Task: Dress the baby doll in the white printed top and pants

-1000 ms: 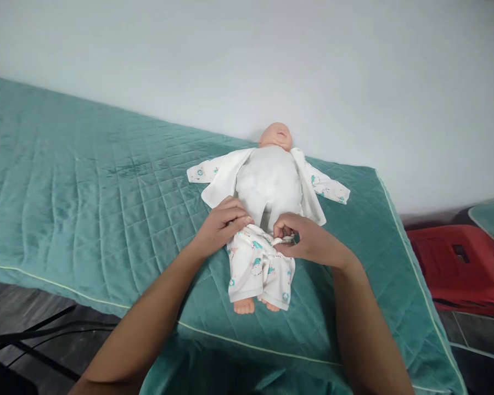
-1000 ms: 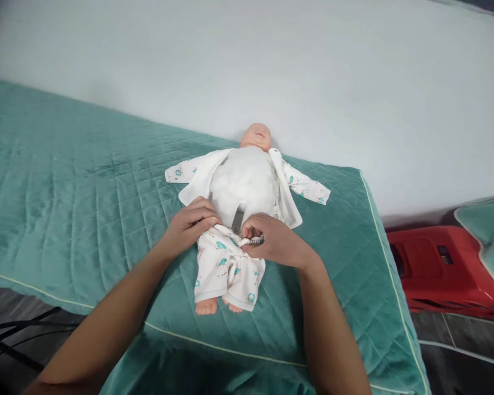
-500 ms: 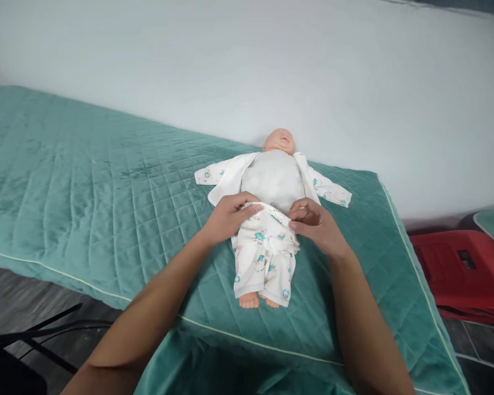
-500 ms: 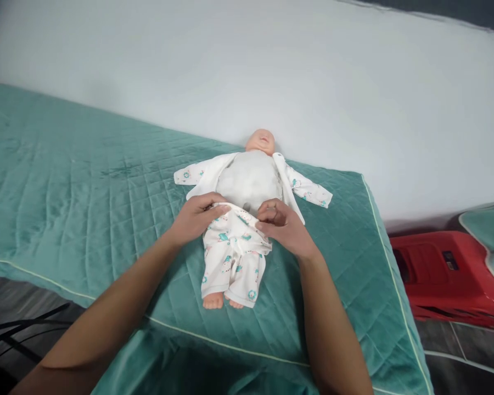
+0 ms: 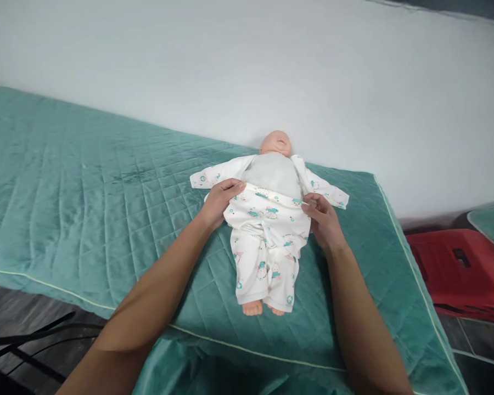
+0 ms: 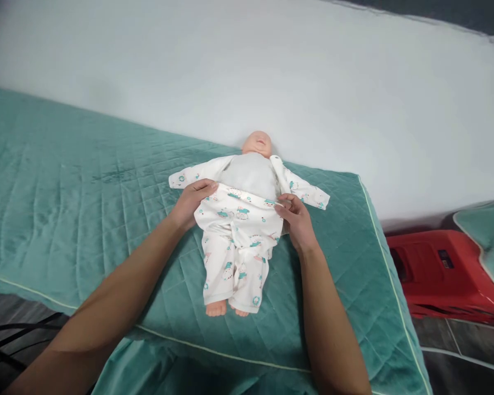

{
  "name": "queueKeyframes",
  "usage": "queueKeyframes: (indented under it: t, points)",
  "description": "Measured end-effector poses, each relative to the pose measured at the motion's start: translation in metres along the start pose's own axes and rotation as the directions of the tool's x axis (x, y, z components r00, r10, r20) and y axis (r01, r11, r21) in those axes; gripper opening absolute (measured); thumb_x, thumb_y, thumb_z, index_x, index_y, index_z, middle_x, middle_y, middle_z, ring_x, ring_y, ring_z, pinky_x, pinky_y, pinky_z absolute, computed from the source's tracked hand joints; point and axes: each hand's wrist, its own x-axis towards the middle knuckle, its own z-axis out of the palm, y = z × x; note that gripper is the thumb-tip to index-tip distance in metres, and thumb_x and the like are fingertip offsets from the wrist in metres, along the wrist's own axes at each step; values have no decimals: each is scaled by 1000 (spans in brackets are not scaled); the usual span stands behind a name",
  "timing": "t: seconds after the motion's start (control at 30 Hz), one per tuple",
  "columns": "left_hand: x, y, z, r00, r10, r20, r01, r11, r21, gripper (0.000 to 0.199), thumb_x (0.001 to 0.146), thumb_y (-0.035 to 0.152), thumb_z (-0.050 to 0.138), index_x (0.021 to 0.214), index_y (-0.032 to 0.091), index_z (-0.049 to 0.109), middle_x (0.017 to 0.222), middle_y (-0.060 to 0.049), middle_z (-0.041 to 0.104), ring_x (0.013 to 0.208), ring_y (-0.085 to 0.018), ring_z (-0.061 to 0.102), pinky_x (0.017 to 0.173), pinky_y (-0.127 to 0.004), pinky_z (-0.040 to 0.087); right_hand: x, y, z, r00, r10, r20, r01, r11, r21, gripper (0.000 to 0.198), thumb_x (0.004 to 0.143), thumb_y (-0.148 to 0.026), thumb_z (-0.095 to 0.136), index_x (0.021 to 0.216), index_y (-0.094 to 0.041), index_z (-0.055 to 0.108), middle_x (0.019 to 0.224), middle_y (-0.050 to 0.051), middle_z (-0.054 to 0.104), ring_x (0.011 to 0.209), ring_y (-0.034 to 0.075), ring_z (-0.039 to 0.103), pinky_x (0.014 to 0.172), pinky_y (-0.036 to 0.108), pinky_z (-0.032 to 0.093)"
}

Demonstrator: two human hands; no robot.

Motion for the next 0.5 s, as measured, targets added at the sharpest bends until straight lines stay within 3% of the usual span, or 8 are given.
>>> queueKeyframes:
  t: [0.17, 0.27, 0.37, 0.5]
  points:
    - [-5, -1, -12, 989, -46, 139, 28, 992, 127, 31, 74, 44, 78, 77, 16, 64, 59, 4, 49, 48, -6, 37, 44, -20, 25, 6, 9, 6, 968, -172, -185, 161, 984, -76, 34, 77, -47, 68, 97, -27, 50, 66, -7, 38, 57, 12, 38, 59, 26, 37]
    - [-4, 1, -20, 971, -75, 228, 35, 984, 176, 30, 77, 44, 75, 83, 17, 65, 62, 4, 48, 49, -6, 38, 43, -20, 25, 9, 13, 6, 952, -187, -244, 152, 976, -156, 34, 79, -50, 63, 99, -28, 47, 67, -7, 42, 57, 13, 41, 60, 27, 39]
    - [-2, 2, -30, 943, -100, 318, 46, 984, 175, 27, 80, 42, 72, 91, 17, 67, 68, 2, 53, 54, -8, 45, 46, -20, 30, 10, 16, 2, 974, -137, -180, 90, 965, -248, 33, 80, -50, 63, 99, -26, 49, 72, -5, 52, 58, 14, 45, 58, 27, 38]
    - [0, 6, -41, 888, -158, 431, 75, 976, 202, 26, 79, 31, 71, 101, 17, 68, 79, -2, 62, 61, -9, 52, 50, -19, 33, 10, 20, -4, 986, -165, -24, 139, 896, -422, 29, 81, -43, 61, 100, -23, 54, 89, 1, 65, 77, 17, 57, 71, 29, 45]
